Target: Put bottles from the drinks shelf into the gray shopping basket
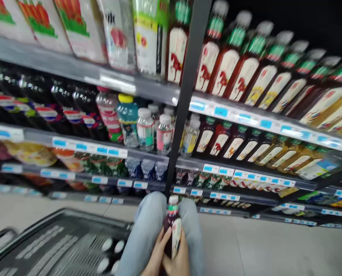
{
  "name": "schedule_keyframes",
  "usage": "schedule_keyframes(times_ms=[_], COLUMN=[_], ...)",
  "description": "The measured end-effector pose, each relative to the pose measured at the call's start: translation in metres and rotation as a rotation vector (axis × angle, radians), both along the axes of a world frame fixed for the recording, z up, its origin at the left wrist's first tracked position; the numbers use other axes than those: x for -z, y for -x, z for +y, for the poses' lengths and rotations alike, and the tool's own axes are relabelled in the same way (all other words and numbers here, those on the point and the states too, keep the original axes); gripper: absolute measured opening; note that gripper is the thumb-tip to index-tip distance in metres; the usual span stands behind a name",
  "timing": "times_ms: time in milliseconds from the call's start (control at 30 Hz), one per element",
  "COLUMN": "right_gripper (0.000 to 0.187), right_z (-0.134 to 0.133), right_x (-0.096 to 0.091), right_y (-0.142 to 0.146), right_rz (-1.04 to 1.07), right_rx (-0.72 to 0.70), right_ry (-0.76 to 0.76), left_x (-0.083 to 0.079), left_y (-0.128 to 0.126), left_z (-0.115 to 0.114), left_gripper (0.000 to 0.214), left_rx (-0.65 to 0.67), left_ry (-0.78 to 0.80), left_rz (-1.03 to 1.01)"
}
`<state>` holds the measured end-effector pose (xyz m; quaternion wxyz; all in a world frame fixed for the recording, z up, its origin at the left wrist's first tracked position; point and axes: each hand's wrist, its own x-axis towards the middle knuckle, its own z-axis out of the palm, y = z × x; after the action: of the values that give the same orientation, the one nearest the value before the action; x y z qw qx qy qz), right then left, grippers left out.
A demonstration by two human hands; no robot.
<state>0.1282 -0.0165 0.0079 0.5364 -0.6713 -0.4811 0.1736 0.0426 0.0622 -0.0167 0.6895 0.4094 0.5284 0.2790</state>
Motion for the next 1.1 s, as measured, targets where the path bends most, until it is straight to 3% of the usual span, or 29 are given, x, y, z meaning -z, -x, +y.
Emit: schedule_keyframes(times_ms=[33,100,200,333,533,667,800,933,1033,1100], right_gripper=[0.090,0.096,0.094,0.084,0.084,0.090,0.072,0.064,0.073,0.077], right_z=[-0.004,-0.013,-0.025,-0.031,-0.031,-0.028,-0.022,-0.016,-0.018,-0.022], right_x=[0.011,0.028,0.038,0.033,0.033,0.035,0.037,0.038,0.037,0.036], right_y=[0.005,0.011,0.009,0.002,0.005,0.005,0.000,-0.006,-0.015,-0.023], right_rz=[0.049,0.105,0.057,-0.045,-0.099,-0.070,0.049,0.351,0.613,0.862], right_rx=[0.079,0.040,-0.017,-0.062,-0.059,-0.047,-0.007,0.043,0.037,-0.071], right_ry=[0.003,0.057,0.093,0.110,0.069,0.091,0.120,0.181,0.203,0.292], left_x=[-0.004,-0.014,-0.027,-0.040,-0.026,-0.010,-0.006,-0.005,-0.001,0.002], left_y=[-0.001,-0.002,-0.001,0.003,0.008,0.010,0.010,0.009,0.010,0.010], left_z=[-0.003,-0.007,-0.007,-0.007,-0.006,-0.007,-0.010,-0.008,-0.006,-0.005], left_gripper=[0.043,0.046,0.055,0.077,0.058,0.062,0.067,0.074,0.054,0.047], left_rx=[-0.040,-0.069,-0.097,-0.098,-0.142,-0.101,-0.052,0.083,0.037,-0.017], left_ry=[0.081,0.226,0.463,0.519,0.580,0.516,0.237,0.143,0.129,0.078], left_rz=[-0.094,-0.288,-0.457,-0.541,-0.572,-0.521,-0.527,-0.562,-0.520,-0.514])
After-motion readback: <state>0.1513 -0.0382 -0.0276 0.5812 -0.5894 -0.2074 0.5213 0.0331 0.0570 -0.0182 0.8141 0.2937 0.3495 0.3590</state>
